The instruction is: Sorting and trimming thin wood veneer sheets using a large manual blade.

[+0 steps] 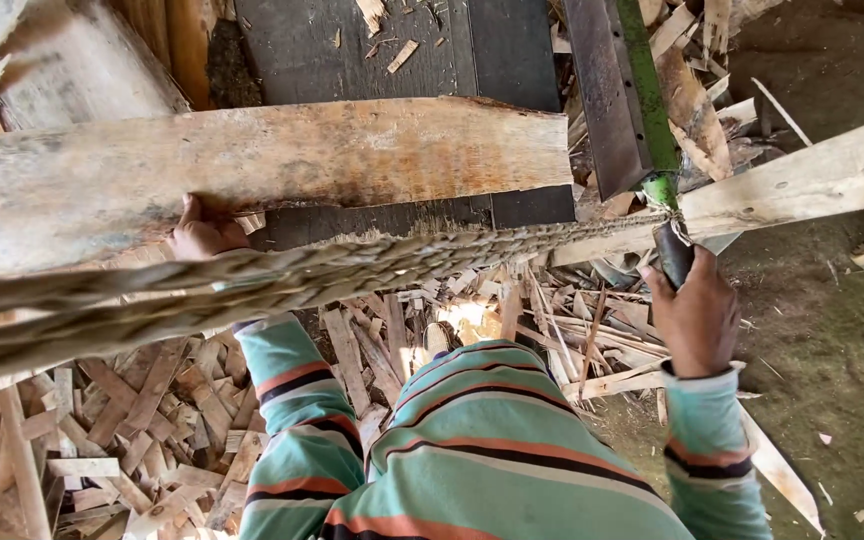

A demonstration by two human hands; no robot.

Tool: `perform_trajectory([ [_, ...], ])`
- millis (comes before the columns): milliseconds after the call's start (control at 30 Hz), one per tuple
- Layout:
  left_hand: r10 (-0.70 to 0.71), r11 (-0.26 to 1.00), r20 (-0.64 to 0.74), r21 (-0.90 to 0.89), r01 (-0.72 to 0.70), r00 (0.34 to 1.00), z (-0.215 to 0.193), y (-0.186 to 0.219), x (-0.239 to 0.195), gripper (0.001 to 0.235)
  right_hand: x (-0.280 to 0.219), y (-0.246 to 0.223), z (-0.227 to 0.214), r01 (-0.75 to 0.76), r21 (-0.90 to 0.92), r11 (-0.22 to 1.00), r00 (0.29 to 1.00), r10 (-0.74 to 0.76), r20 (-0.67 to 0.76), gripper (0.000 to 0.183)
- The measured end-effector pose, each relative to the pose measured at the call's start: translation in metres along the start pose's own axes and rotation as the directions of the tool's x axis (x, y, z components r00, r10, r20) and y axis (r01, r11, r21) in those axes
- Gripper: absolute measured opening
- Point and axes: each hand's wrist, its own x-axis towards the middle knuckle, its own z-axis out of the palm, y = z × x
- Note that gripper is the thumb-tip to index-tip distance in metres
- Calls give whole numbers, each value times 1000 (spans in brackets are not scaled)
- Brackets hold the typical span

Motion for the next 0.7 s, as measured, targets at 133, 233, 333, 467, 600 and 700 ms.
perform_trajectory([
  [133,106,991,52,79,-110,993,-6,-2,1,20,-24,0,0,324,-203,924,830,-380,-408,65],
  [233,174,973,102,137,-187,979,-6,-11,-3,16,-38,-15,-18,306,-171,937,856,-349,-382,63],
  [333,243,946,158,178,-269,957,8,-22,-2,16,-40,-26,-25,247,-123,961,887,-275,-370,64],
  [467,314,899,219,245,-363,924,8,-46,24,22,-45,-14,2,511,-230,828,578,-529,-622,34],
  [600,-363,890,-121,-340,305,924,23,28,-8,39,-55,-36,59,792,144,594,568,-630,-530,19],
  [700,-88,928,350,-312,205,932,0,21,8,29,-20,-42,97,612,443,656,788,-557,-263,34],
])
